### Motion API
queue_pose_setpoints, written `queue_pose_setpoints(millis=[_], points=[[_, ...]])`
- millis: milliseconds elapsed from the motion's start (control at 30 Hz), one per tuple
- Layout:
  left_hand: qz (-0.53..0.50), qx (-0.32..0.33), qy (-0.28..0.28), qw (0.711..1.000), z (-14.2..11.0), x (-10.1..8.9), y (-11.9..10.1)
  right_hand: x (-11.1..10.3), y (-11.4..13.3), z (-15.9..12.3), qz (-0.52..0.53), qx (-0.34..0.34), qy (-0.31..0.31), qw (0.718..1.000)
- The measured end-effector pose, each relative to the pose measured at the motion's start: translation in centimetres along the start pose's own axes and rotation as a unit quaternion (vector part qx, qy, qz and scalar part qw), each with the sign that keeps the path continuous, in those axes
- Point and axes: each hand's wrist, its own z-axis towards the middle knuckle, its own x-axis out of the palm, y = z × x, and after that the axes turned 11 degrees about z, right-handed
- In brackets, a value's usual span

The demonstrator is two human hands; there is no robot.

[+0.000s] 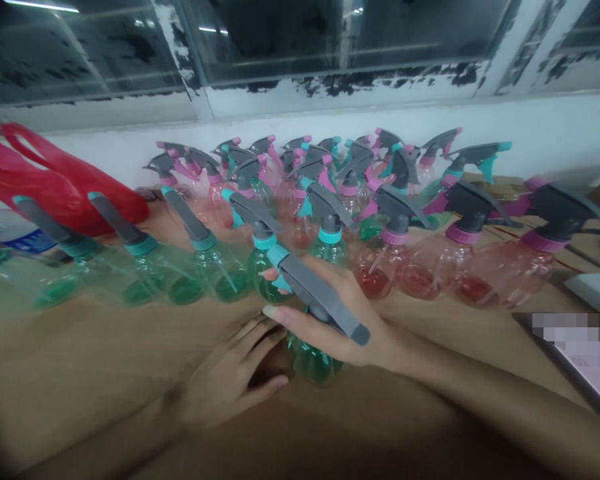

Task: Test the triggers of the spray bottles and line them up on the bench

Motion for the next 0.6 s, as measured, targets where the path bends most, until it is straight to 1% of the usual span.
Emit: queue_pose_setpoints(millis=[267,467,600], points=[[0.005,0.0,0.005,1.0,-0.06,0.09,0.05,0.03,-0.11,-0.13,0.022,0.008,0.003,1.0],[0.003,-0.004,0.009,1.0,0.0,0.08,0.03,0.04,0.03,0.14,0.033,-0.022,0.002,0.999],[0.003,-0.005,0.013,1.0,0.04,-0.04,0.02,-0.05,0.12,0.13,0.036,0.002,0.008,0.999]])
